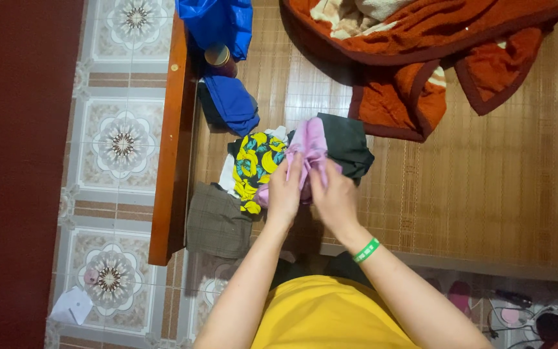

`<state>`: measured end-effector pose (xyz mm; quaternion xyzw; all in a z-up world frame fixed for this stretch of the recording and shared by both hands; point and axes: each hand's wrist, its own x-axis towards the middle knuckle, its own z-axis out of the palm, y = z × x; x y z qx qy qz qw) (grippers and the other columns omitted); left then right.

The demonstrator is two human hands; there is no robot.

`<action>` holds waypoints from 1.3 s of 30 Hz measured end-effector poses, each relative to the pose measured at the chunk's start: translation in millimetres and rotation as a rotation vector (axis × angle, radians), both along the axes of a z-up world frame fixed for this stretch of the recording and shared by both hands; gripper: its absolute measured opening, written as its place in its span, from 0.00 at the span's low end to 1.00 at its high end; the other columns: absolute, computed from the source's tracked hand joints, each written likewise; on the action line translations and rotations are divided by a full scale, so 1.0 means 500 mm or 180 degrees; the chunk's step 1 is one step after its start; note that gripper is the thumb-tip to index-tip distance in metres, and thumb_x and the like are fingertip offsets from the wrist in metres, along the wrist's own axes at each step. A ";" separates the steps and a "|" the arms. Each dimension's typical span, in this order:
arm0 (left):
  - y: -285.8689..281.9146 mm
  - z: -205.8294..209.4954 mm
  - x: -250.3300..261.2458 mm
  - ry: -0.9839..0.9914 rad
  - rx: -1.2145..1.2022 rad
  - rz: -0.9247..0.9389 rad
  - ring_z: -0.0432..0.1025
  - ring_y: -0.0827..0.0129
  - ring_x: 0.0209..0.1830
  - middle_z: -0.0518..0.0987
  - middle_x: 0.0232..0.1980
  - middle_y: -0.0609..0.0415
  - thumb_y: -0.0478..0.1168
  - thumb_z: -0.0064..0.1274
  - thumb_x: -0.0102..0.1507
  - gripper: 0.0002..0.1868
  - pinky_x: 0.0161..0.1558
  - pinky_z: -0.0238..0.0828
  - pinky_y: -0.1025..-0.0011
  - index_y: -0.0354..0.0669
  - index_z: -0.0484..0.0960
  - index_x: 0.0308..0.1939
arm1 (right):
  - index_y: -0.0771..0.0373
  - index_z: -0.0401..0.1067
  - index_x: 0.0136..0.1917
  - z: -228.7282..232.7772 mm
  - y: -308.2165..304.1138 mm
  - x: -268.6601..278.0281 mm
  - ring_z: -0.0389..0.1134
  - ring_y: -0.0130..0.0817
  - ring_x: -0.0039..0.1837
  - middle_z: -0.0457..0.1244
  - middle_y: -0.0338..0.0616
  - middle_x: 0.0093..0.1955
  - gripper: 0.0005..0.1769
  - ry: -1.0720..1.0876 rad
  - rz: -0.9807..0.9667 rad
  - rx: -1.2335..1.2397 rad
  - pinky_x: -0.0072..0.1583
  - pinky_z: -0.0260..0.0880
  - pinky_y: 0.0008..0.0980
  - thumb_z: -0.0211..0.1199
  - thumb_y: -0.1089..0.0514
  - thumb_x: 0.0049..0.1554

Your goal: The person folds a dark green garment and places it on a pile. Then they pick up a pink patterned garment, unfold it, and refold it neatly on the same pile.

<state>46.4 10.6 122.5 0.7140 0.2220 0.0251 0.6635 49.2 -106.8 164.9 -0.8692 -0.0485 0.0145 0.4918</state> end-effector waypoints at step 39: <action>0.071 -0.035 0.064 -0.1873 0.1542 -0.1636 0.72 0.58 0.48 0.79 0.43 0.58 0.46 0.64 0.57 0.09 0.50 0.70 0.60 0.52 0.83 0.39 | 0.60 0.72 0.37 0.044 -0.120 0.087 0.54 0.18 0.36 0.57 0.31 0.32 0.07 0.0180 0.0049 0.2389 0.40 0.59 0.20 0.59 0.69 0.54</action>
